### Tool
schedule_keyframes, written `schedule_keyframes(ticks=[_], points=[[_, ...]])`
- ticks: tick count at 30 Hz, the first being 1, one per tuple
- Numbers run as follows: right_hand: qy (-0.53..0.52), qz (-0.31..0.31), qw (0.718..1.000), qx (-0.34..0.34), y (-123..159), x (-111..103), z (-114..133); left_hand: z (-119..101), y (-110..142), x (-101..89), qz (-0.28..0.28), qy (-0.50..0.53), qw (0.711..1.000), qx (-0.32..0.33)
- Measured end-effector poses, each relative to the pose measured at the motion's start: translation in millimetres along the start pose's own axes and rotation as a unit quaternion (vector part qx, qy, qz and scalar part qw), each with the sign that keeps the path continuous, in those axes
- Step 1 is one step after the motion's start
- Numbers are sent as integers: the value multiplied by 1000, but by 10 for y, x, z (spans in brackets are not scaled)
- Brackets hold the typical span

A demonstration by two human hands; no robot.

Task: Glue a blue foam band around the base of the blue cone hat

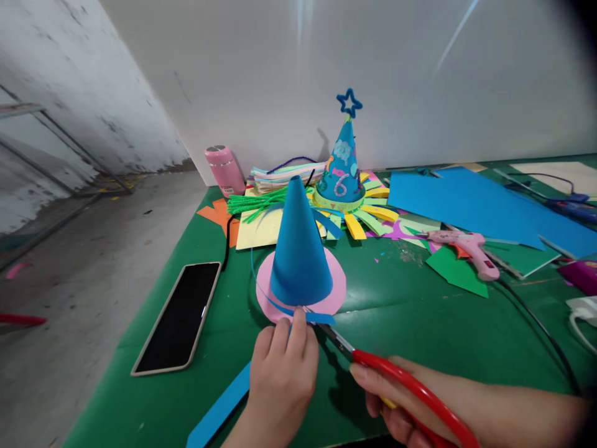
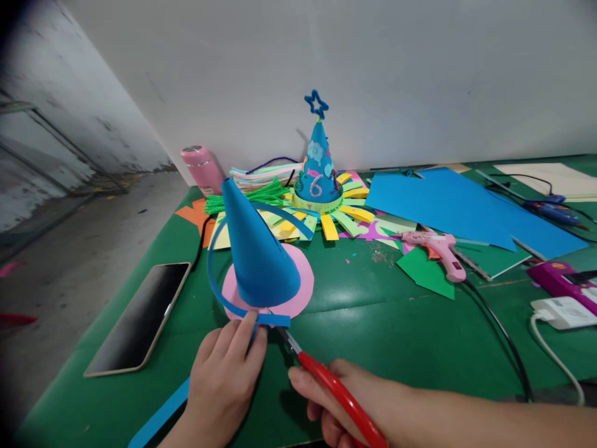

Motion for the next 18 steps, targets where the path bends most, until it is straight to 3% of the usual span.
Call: schedule_keyframes(ticks=[4,9,11,15,18], points=[[-11,36,999,-21,-80,-76,-70,69,54,-74,-11,33,999,-5],[12,31,999,-25,-128,-116,-98,181,126,-210,-56,40,998,-10],[21,42,998,-38,-135,-121,-105,220,127,-236,-50,46,998,4],[58,16,991,-116,-128,-205,-183,245,127,-250,-17,43,997,63],[133,-49,968,-206,-112,-374,-308,234,162,-255,-26,44,996,67]])
Point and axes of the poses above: each hand's wrist, its own y-axis away from the middle knuckle, its own x-axis out of the palm, z = x × y, the point moved 2 cm from there along -y, towards the middle knuckle, and after that the axes turned 6 degrees about x, right-handed, at the moved point
